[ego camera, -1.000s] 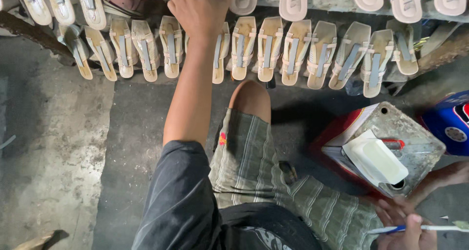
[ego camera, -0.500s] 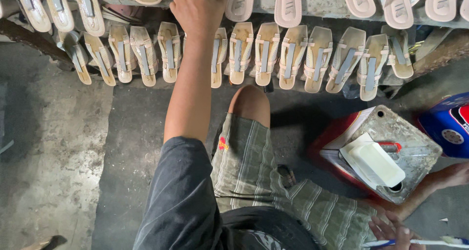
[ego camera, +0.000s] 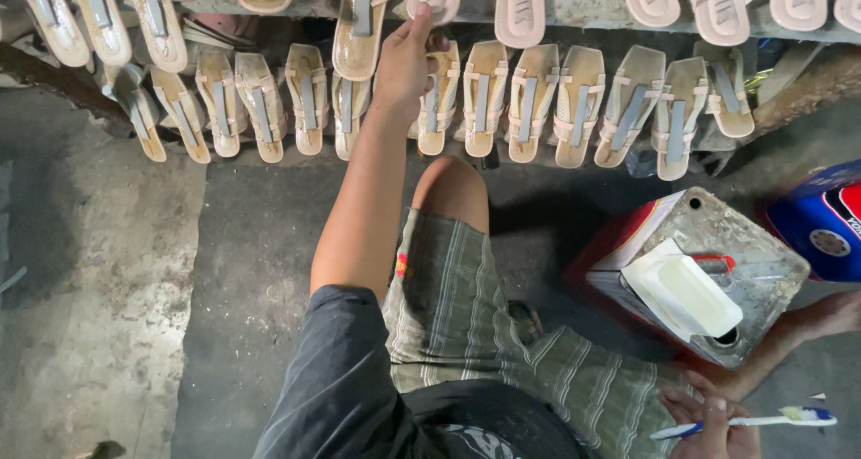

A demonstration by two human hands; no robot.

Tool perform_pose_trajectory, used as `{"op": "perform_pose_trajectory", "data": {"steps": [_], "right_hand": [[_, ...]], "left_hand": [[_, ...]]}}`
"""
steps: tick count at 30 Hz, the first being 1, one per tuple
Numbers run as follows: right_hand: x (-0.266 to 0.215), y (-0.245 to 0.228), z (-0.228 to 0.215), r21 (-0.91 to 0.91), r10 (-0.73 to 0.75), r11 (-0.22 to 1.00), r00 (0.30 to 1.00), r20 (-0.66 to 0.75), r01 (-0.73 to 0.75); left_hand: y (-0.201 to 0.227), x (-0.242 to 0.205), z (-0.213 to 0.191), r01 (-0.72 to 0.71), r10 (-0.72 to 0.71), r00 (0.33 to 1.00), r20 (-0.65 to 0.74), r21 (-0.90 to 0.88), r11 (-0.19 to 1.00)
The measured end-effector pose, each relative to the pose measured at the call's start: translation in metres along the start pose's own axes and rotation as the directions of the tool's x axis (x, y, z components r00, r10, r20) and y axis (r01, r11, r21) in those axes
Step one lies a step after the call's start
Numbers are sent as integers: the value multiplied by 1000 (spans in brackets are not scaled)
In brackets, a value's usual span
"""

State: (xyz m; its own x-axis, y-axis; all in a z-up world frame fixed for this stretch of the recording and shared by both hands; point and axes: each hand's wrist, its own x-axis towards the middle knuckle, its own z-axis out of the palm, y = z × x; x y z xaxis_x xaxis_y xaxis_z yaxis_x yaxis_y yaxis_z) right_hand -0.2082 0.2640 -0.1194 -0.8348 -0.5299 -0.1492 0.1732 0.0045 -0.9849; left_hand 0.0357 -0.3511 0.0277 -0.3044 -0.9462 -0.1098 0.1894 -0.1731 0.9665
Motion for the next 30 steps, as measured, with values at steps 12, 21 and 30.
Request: {"op": "perform_pose_trajectory", "data": {"steps": [12, 21, 30], "right_hand": [[-11, -78, 135, 134, -103, 988, 971, 217, 75], [-10, -96, 158, 242, 53, 964, 975, 217, -106], [-48, -91, 120, -499, 221, 867, 893, 393, 5]], "left_hand": [[-86, -228, 110, 595, -332, 712, 619, -281, 753], [-154, -313, 122, 892, -459, -54, 887, 249, 377], [-130, -258, 120, 352, -119, 515, 849, -83, 932]]}}
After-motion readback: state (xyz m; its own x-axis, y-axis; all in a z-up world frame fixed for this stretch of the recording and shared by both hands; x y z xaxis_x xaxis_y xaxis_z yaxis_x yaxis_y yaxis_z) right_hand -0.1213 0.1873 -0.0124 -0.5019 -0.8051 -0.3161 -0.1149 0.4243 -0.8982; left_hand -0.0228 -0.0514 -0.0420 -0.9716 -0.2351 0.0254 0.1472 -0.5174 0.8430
